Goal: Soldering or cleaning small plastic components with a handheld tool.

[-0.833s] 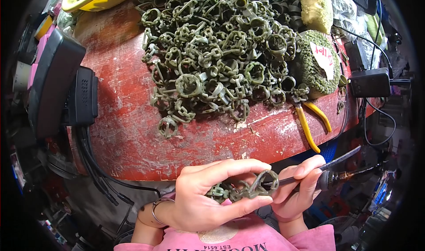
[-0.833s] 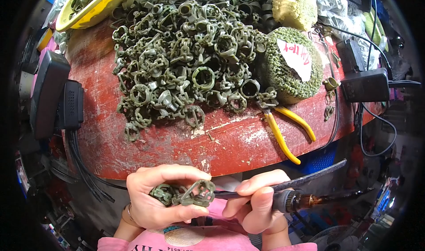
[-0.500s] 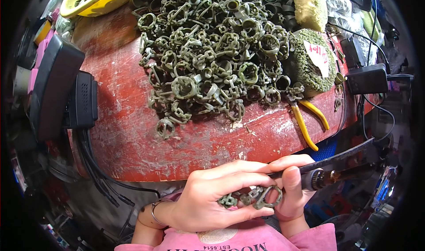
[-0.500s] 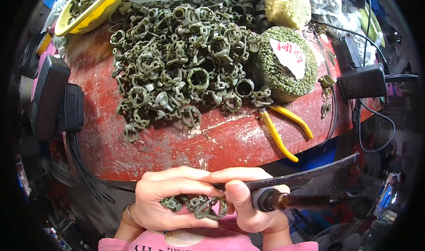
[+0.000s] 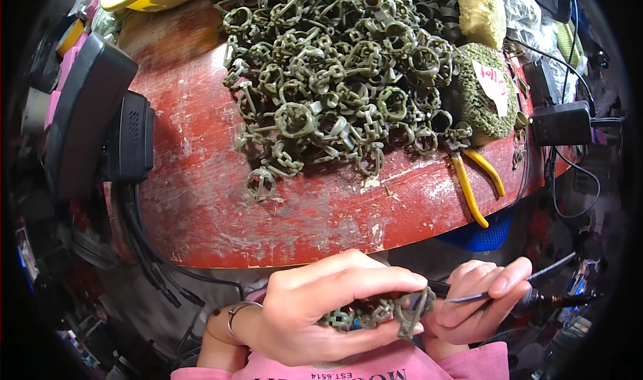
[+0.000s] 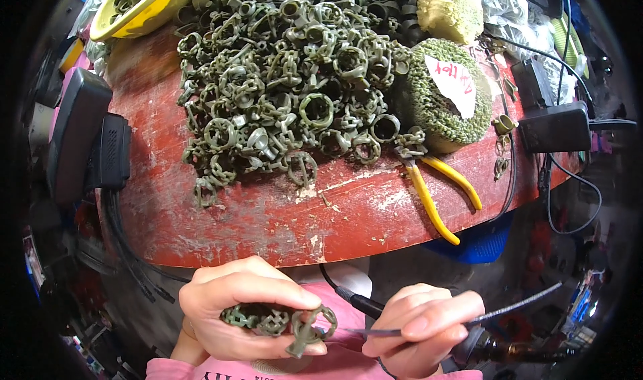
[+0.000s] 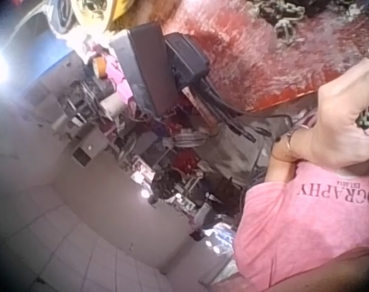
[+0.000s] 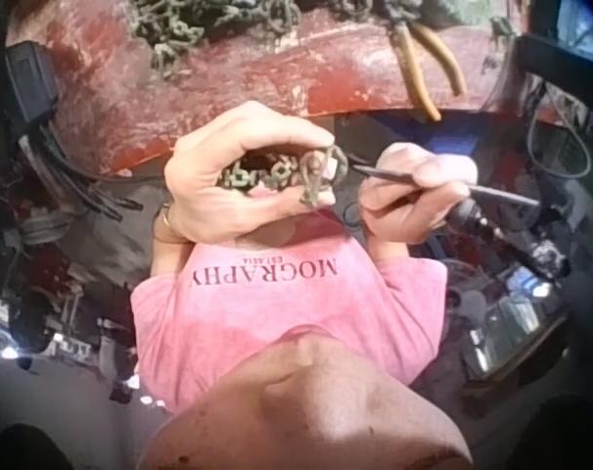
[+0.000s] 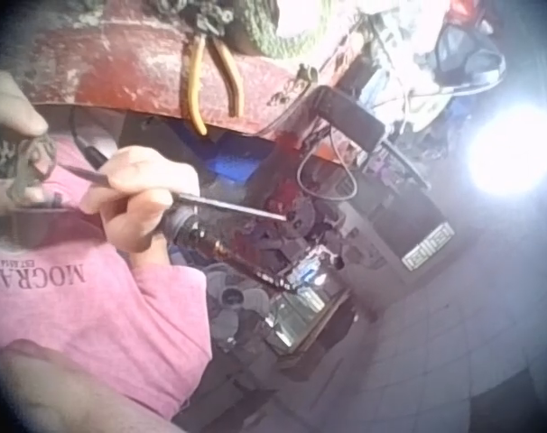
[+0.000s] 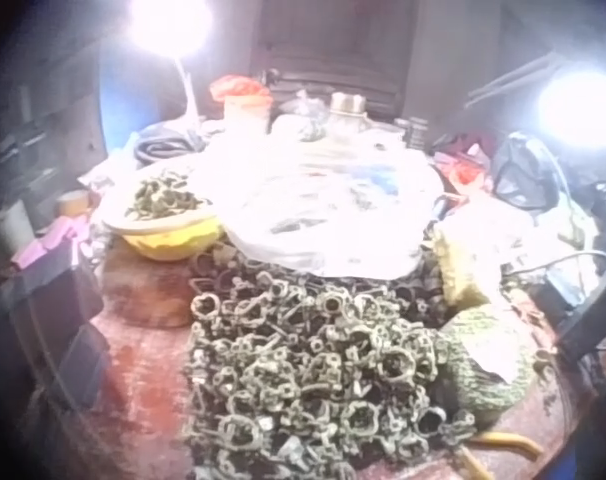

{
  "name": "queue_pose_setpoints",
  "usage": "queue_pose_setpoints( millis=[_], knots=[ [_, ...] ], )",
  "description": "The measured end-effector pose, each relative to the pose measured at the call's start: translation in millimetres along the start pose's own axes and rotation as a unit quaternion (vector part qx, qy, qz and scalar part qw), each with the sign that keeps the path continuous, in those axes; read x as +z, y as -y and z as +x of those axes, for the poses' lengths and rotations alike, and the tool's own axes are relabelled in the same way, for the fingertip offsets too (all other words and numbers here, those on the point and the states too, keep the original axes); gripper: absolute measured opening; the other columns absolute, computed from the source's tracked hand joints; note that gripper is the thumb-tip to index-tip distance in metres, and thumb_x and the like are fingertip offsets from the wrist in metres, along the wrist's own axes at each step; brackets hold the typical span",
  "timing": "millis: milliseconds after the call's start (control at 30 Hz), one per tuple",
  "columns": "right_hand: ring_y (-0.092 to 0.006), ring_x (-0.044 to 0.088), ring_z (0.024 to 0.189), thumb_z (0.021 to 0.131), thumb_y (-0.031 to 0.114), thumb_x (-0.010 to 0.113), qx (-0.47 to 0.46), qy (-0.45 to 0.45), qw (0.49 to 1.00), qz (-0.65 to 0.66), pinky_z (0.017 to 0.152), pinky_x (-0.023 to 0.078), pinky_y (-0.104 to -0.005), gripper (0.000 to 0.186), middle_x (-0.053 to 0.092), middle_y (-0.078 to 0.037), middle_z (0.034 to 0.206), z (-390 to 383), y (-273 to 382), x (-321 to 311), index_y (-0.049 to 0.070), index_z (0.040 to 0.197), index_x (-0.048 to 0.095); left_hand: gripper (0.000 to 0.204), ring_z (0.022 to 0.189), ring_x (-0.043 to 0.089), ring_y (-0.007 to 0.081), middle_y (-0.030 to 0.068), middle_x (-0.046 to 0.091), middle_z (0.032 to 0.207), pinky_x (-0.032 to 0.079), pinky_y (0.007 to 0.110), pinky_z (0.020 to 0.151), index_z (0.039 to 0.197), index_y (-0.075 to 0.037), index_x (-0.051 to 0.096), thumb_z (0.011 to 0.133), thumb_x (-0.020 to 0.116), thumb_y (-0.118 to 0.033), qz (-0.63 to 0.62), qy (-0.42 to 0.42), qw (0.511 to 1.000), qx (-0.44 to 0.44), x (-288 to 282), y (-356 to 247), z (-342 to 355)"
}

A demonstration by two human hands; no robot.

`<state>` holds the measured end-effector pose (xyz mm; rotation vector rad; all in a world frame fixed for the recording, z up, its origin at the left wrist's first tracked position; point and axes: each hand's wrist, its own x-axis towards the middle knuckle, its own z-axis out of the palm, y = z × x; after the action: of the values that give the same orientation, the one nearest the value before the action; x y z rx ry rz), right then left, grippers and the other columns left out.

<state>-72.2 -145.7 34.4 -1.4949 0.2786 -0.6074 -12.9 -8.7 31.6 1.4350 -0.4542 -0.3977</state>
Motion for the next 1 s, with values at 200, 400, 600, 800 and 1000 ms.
queue_pose_setpoints(
  millis=[200, 400, 600, 800, 1000],
  knots=[
    [-0.0069, 0.026, 0.031, 0.091, 0.034, 0.030, -0.014, 0.090, 0.995, 0.033, 0.036, 0.021, -0.0200, 0.028, 0.032, 0.003, 0.040, -4.1, -1.0, -1.6, 0.011, 0.076, 0.033, 0.034, 0.068, 0.062, 0.0183, 0.0137, 0.062, 0.076, 0.049, 0.025, 0.059, 0.085, 0.004, 0.062, 0.053, 0.074, 0.002, -0.015, 0.016, 1.000, -0.001, -1.9, -3.9, 0.6],
    [-0.0066, 0.030, 0.031, 0.091, 0.037, 0.030, -0.017, 0.076, 0.994, -0.080, 0.037, 0.024, -0.0192, 0.029, 0.034, 0.003, 0.041, -5.3, -3.7, -3.5, 0.011, 0.077, 0.032, 0.034, 0.069, 0.062, 0.0187, 0.0141, 0.063, 0.078, 0.049, 0.025, 0.060, 0.086, 0.005, 0.062, 0.054, 0.073, 0.002, -0.004, 0.010, 1.000, -0.004, -0.6, -0.8, 1.6],
    [-0.0074, 0.031, 0.030, 0.091, 0.038, 0.029, 0.013, 0.109, 0.991, -0.072, 0.037, 0.024, -0.0194, 0.030, 0.034, 0.003, 0.040, -4.2, -1.5, -5.9, 0.011, 0.077, 0.031, 0.034, 0.069, 0.061, 0.0187, 0.0140, 0.063, 0.078, 0.049, 0.026, 0.060, 0.087, 0.005, 0.061, 0.055, 0.072, 0.002, -0.004, 0.013, 1.000, -0.016, 0.7, -0.4, 2.1],
    [-0.0074, 0.030, 0.030, 0.092, 0.035, 0.028, 0.043, 0.065, 0.997, -0.004, 0.036, 0.023, -0.0199, 0.028, 0.033, 0.003, 0.040, -1.8, 1.2, -2.6, 0.012, 0.076, 0.032, 0.035, 0.069, 0.061, 0.0189, 0.0143, 0.062, 0.080, 0.049, 0.026, 0.061, 0.089, 0.006, 0.060, 0.056, 0.071, 0.003, -0.002, 0.023, 1.000, -0.010, -0.5, 1.5, 4.5],
    [-0.0059, 0.027, 0.032, 0.093, 0.035, 0.025, 0.023, -0.030, 0.999, 0.013, 0.036, 0.020, -0.0195, 0.030, 0.031, 0.003, 0.041, 0.1, -1.6, -7.3, 0.012, 0.075, 0.032, 0.032, 0.069, 0.061, 0.0208, 0.0187, 0.059, 0.081, 0.050, 0.024, 0.056, 0.093, 0.010, 0.057, 0.062, 0.066, 0.008, -0.162, 0.006, 0.982, -0.092, 6.6, 1.8, 0.5]
  ],
)
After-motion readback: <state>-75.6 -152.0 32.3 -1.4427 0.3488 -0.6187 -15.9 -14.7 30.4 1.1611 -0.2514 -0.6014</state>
